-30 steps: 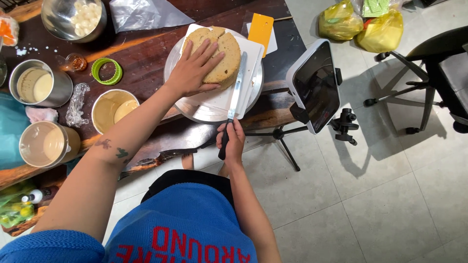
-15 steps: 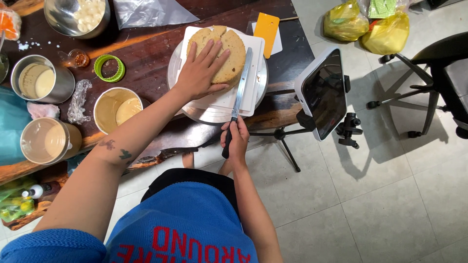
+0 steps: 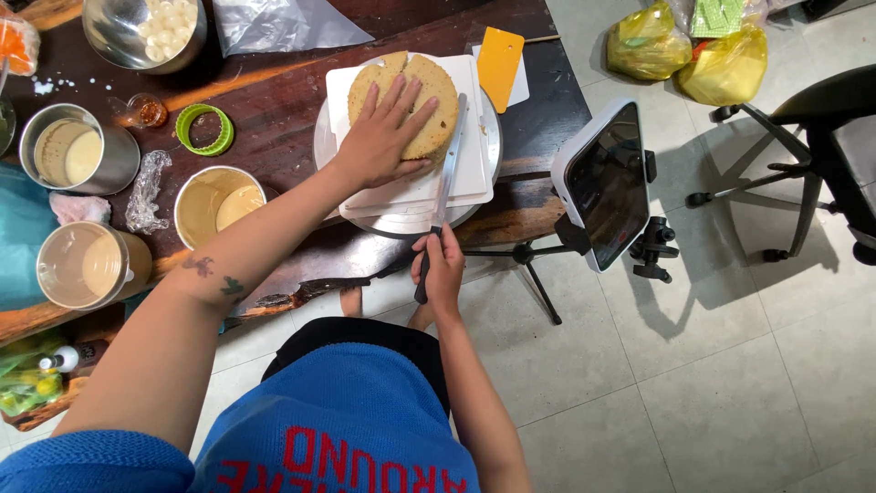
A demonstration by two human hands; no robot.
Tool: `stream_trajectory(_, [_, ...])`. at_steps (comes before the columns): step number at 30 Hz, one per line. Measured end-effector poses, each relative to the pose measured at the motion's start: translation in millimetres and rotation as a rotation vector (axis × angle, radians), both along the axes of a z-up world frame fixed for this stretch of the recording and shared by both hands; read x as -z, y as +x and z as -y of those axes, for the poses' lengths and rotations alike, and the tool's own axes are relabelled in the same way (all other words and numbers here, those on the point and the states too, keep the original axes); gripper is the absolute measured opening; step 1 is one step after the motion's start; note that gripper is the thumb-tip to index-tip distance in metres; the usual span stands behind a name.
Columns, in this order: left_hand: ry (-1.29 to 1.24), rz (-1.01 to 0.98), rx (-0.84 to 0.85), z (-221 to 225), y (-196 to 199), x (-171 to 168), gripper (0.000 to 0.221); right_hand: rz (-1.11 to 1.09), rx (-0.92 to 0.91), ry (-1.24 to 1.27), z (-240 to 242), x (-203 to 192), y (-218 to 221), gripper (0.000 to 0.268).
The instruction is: Removing a baked cake from its mold, slicing it horizontally, and filling a piping bag with cream.
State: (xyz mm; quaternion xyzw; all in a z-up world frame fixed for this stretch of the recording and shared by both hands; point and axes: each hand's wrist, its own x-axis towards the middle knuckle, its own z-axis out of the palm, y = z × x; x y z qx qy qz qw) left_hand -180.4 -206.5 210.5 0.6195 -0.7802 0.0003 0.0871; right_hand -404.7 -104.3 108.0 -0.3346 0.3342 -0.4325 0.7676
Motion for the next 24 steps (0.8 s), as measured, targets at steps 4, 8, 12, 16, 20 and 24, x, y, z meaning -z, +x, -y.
stream_trajectory(4, [-0.012,-0.012,-0.05,-1.9,-11.2,5.7,0.096,-0.002,0.003,-0.01,14.6,-14.5,8.3,0.02])
stream_trajectory(8, [-0.071,0.021,-0.15,2.9,-23.0,14.2,0.099,-0.047,0.017,0.023,34.4,-24.2,16.2,0.021])
stream_trajectory(12, [-0.119,0.009,-0.328,10.8,-38.6,31.1,0.101,-0.091,-0.001,0.009,11.2,-25.3,5.4,0.021])
stream_trajectory(16, [-0.094,0.031,-0.445,18.5,-49.7,31.9,0.103,-0.119,-0.014,0.025,-11.9,-32.3,-0.2,0.021])
stream_trajectory(20, [0.03,-0.033,-0.507,18.6,-48.7,-5.1,0.112,-0.1,-0.008,0.035,11.2,-25.7,4.7,0.023])
stream_trajectory(24, [0.134,-0.06,-0.382,6.0,-16.5,-34.5,0.121,-0.103,-0.022,0.024,48.3,-15.1,11.5,0.028])
